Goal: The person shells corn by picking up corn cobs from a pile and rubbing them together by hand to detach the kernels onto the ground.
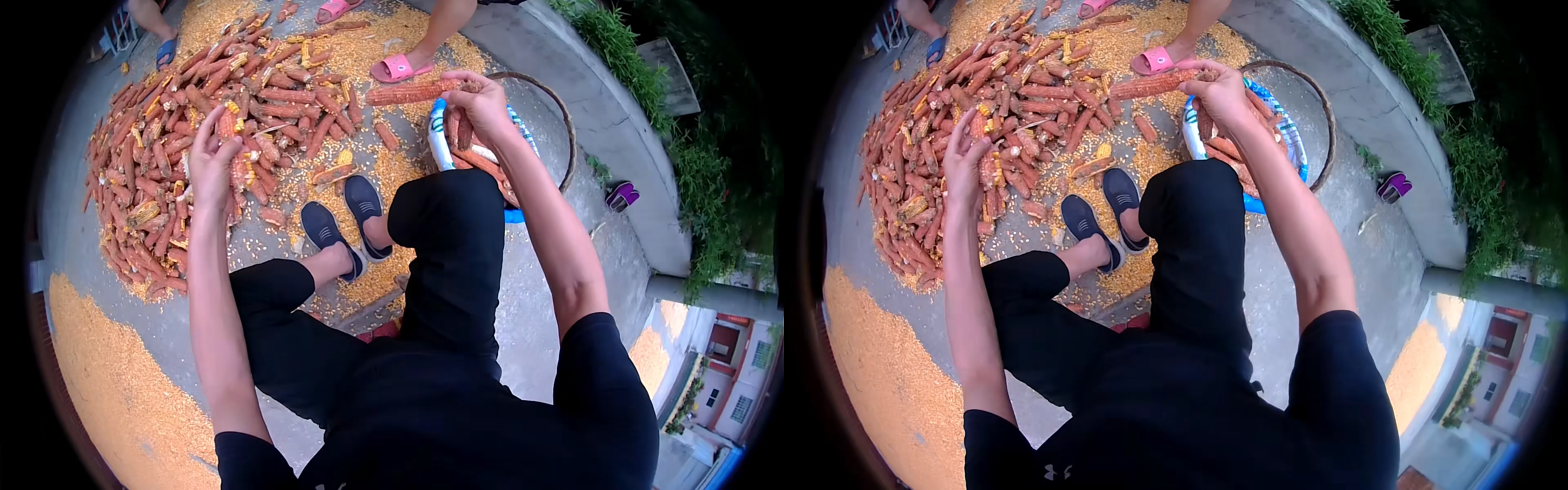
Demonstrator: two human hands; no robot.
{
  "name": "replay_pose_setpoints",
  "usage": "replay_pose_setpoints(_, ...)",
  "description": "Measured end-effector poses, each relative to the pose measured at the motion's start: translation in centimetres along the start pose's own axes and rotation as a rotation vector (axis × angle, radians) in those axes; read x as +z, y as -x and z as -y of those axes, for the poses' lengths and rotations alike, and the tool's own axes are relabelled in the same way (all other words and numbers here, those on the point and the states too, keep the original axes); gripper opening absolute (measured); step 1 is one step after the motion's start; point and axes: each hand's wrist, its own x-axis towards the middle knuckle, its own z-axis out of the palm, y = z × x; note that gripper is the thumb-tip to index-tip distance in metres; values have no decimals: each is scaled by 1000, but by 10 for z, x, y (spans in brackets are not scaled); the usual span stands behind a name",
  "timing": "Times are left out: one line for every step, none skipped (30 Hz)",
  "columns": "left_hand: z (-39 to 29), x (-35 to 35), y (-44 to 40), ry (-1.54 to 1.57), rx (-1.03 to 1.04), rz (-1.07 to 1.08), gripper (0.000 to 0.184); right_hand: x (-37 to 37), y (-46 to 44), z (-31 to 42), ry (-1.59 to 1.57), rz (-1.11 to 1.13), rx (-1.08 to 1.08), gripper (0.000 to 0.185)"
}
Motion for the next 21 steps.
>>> replay_pose_setpoints(1, -3, -1, 80, -45, -3, 60, -16, 9, 2, 27, -70, 56, 33)
replay_pose_setpoints(6, -10, -3, 101, -88, 19, 61, -41, 6, -15, 138, -159, 46, 30)
replay_pose_setpoints(6, -9, -2, 149, -121, 7, 59, -68, 2, -38, 245, -242, 35, 28)
replay_pose_setpoints(3, -7, 0, 177, -147, -9, 59, -87, 4, -47, 451, -333, 27, 28)
replay_pose_setpoints(2, -5, 0, 204, -169, -24, 59, -104, 8, -54, 656, -424, 18, 28)
replay_pose_setpoints(4, -6, -1, 252, -176, -6, 59, -117, 10, -61, 680, -471, 63, 27)
replay_pose_setpoints(9, -10, -3, 299, -183, 11, 59, -128, 13, -65, 763, -521, 32, 27)
replay_pose_setpoints(13, -14, -5, 344, -190, 25, 59, -136, 15, -71, 844, -567, 1, 27)
replay_pose_setpoints(17, -18, -6, 381, -204, 50, 58, -140, 16, -74, 924, -612, -33, 27)
replay_pose_setpoints(21, -23, -8, 418, -216, 73, 58, -144, 17, -78, 918, -618, -45, 27)
replay_pose_setpoints(24, -28, -9, 453, -228, 96, 58, -145, 18, -82, 992, -561, -64, 28)
replay_pose_setpoints(17, -26, -4, 488, -244, 148, 53, -146, 19, -86, 1065, -504, -85, 30)
replay_pose_setpoints(16, -28, -4, 526, -268, 169, 52, -145, 20, -91, 1137, -446, -105, 31)
replay_pose_setpoints(17, -29, -4, 564, -293, 190, 51, -141, 20, -98, 1203, -403, -115, 30)
replay_pose_setpoints(18, -30, -4, 604, -319, 212, 50, -136, 20, -97, 1134, -363, -143, 31)
replay_pose_setpoints(7, -25, 3, 631, -353, 217, 47, -128, 21, -91, 1065, -323, -172, 31)
replay_pose_setpoints(6, -22, 6, 711, -361, 241, 45, -119, 23, -87, 997, -279, -202, 32)
replay_pose_setpoints(7, -22, 10, 789, -368, 261, 43, -103, 28, -64, 887, -266, -103, 32)
replay_pose_setpoints(8, -26, 14, 861, -369, 274, 41, -87, 35, -40, 779, -263, -6, 32)
replay_pose_setpoints(9, -24, 17, 962, -372, 298, 38, -85, 28, -38, 717, -272, 64, 32)
replay_pose_setpoints(13, -22, 19, 1098, -401, 359, 39, -91, 20, -44, 720, -235, 8, 39)
